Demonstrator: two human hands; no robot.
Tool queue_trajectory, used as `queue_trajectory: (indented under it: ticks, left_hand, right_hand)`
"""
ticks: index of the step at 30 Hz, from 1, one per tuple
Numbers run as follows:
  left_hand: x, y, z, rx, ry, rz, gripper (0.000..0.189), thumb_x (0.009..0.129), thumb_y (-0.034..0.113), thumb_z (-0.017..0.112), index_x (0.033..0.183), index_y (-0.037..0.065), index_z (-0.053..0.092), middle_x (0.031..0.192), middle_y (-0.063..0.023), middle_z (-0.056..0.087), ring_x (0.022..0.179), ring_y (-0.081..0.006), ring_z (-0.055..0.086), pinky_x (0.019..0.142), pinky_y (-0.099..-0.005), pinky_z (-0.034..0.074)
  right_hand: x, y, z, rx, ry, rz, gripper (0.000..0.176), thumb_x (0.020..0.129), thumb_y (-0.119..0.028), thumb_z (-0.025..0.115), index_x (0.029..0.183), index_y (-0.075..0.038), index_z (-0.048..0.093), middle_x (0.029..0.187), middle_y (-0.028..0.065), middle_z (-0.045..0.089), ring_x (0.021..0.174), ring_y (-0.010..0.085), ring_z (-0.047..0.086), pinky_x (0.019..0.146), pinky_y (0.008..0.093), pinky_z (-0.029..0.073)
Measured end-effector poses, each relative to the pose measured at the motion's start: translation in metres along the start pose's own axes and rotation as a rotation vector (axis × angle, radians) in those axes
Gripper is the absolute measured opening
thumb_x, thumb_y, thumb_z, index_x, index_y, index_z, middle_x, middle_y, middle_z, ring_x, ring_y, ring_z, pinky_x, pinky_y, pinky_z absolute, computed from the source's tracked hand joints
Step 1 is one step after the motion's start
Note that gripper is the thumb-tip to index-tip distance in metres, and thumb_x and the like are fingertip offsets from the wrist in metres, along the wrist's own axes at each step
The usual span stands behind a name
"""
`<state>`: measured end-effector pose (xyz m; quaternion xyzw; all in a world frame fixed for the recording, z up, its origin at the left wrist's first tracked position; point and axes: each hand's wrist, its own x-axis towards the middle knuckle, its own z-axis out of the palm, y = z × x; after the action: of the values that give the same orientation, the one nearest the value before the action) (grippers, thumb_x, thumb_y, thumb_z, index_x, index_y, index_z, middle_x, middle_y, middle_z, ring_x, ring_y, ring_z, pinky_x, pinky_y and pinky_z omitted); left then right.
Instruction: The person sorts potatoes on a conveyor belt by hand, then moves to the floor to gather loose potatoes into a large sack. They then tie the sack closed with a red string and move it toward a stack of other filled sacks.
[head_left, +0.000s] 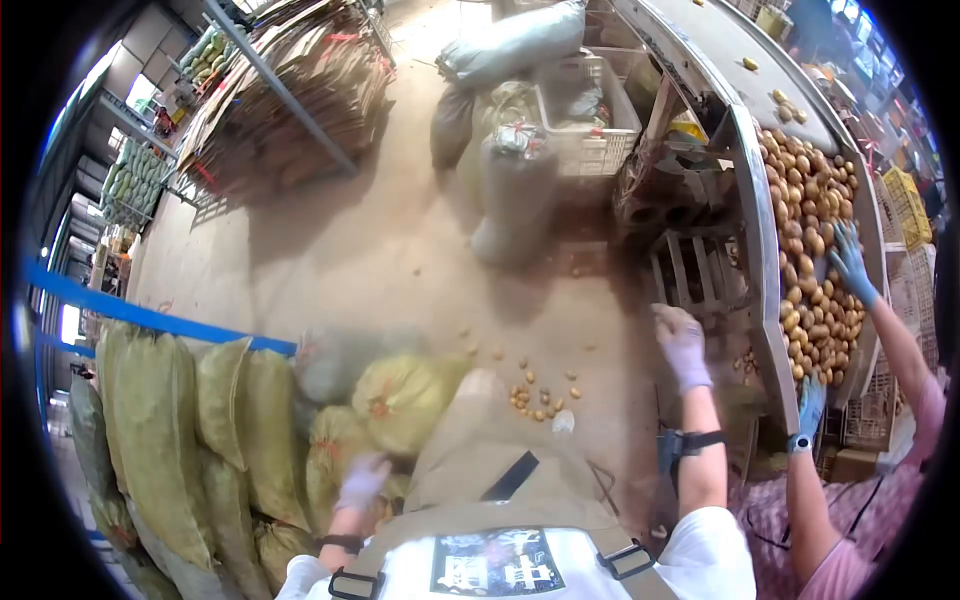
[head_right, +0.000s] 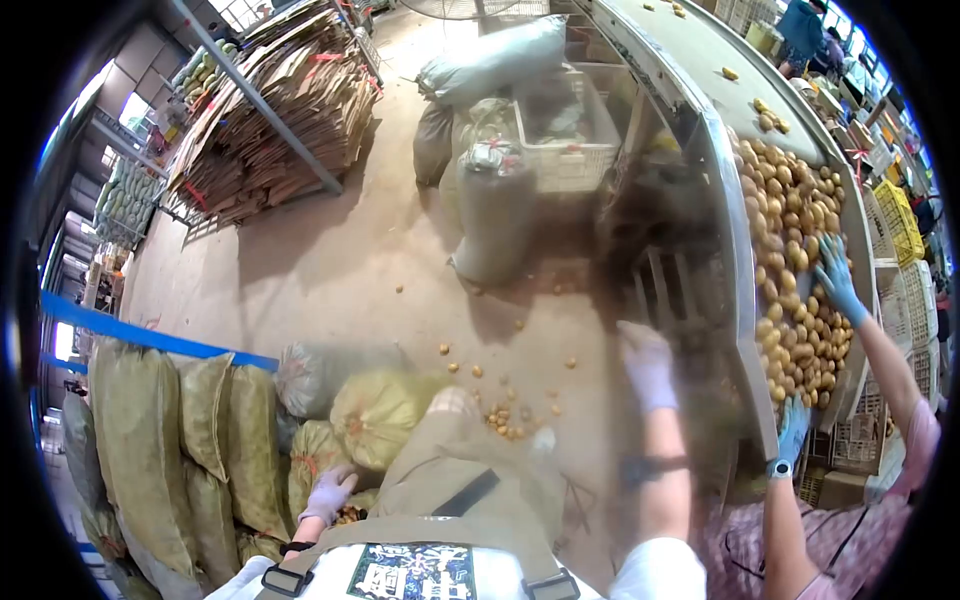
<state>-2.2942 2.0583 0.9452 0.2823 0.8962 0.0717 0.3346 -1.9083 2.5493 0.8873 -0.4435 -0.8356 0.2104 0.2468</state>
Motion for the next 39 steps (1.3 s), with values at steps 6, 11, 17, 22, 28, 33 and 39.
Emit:
queue_trajectory:
  ticks: [6, 11, 17, 22, 28, 33, 39]
  left_hand:
    - [0.129, -0.018, -0.014, 0.113, 0.001, -0.267, 0.039, 0.087, 0.035, 0.061, 0.116, 0.009, 0.07, 0.106, -0.0183, 0.07, 0.1, -0.0356, 0.067, 0.091, -0.0415, 0.051]
    - [0.329, 0.073, -0.054, 0.076, 0.006, 0.021, 0.042, 0.09, 0.038, 0.058, 0.117, 0.007, 0.069, 0.116, -0.0215, 0.066, 0.111, -0.0369, 0.062, 0.096, -0.0419, 0.048]
    - [0.47, 0.184, -0.127, -0.198, -0.023, 0.024, 0.044, 0.091, 0.036, 0.059, 0.121, 0.005, 0.067, 0.107, -0.023, 0.067, 0.092, -0.0318, 0.067, 0.084, -0.0412, 0.051]
    - [0.513, 0.174, -0.162, -0.087, 0.029, 0.108, 0.039, 0.091, 0.032, 0.062, 0.118, 0.004, 0.067, 0.091, -0.0171, 0.071, 0.085, -0.027, 0.067, 0.079, -0.0392, 0.051]
    - [0.463, 0.098, -0.102, -0.042, -0.116, -0.325, 0.033, 0.089, 0.032, 0.057, 0.108, 0.006, 0.067, 0.107, -0.0242, 0.066, 0.101, -0.0429, 0.061, 0.088, -0.0456, 0.048]
    - [0.381, 0.208, -0.036, -0.086, -0.141, -0.208, 0.035, 0.099, 0.031, 0.056, 0.122, 0.005, 0.061, 0.095, -0.0107, 0.068, 0.094, -0.0267, 0.065, 0.084, -0.0354, 0.052]
    - [0.353, 0.308, 0.031, -0.635, -0.494, -0.86, 0.039, 0.1, 0.033, 0.056, 0.134, 0.014, 0.055, 0.125, -0.0113, 0.058, 0.109, -0.019, 0.057, 0.094, -0.0369, 0.046]
  right_hand:
    - [0.139, 0.002, 0.085, -0.003, -0.254, 0.09, 0.027, 0.09, -0.028, 0.06, 0.106, -0.009, 0.072, 0.106, 0.0151, 0.07, 0.099, 0.0333, 0.066, 0.086, 0.0413, 0.052]
    - [0.241, 0.05, 0.134, -0.068, -0.232, 0.259, 0.028, 0.089, -0.03, 0.059, 0.107, -0.012, 0.071, 0.107, 0.0143, 0.07, 0.101, 0.0333, 0.065, 0.089, 0.0412, 0.051]
    - [0.382, 0.04, 0.164, -0.155, -0.508, 0.358, 0.032, 0.088, -0.035, 0.059, 0.108, -0.013, 0.07, 0.106, 0.013, 0.07, 0.1, 0.0337, 0.065, 0.089, 0.0426, 0.05]
    - [0.522, 0.077, 0.211, -0.109, -0.311, 0.389, 0.032, 0.087, -0.035, 0.059, 0.107, -0.012, 0.07, 0.107, 0.0144, 0.07, 0.102, 0.0336, 0.065, 0.089, 0.0439, 0.05]
    - [0.675, 0.222, 0.332, -0.315, -0.382, 0.529, 0.039, 0.088, -0.041, 0.057, 0.112, -0.014, 0.069, 0.112, 0.0164, 0.068, 0.106, 0.0336, 0.065, 0.09, 0.0443, 0.05]
    - [0.769, 0.332, 0.462, -0.668, -0.649, 0.457, 0.044, 0.086, -0.04, 0.061, 0.12, -0.013, 0.067, 0.121, 0.0153, 0.067, 0.11, 0.0332, 0.064, 0.092, 0.0439, 0.05]
    - [0.791, 0.406, 0.54, -0.79, -0.558, 0.147, 0.031, 0.089, -0.033, 0.061, 0.109, -0.011, 0.067, 0.106, 0.0144, 0.069, 0.1, 0.0311, 0.066, 0.086, 0.0443, 0.05]
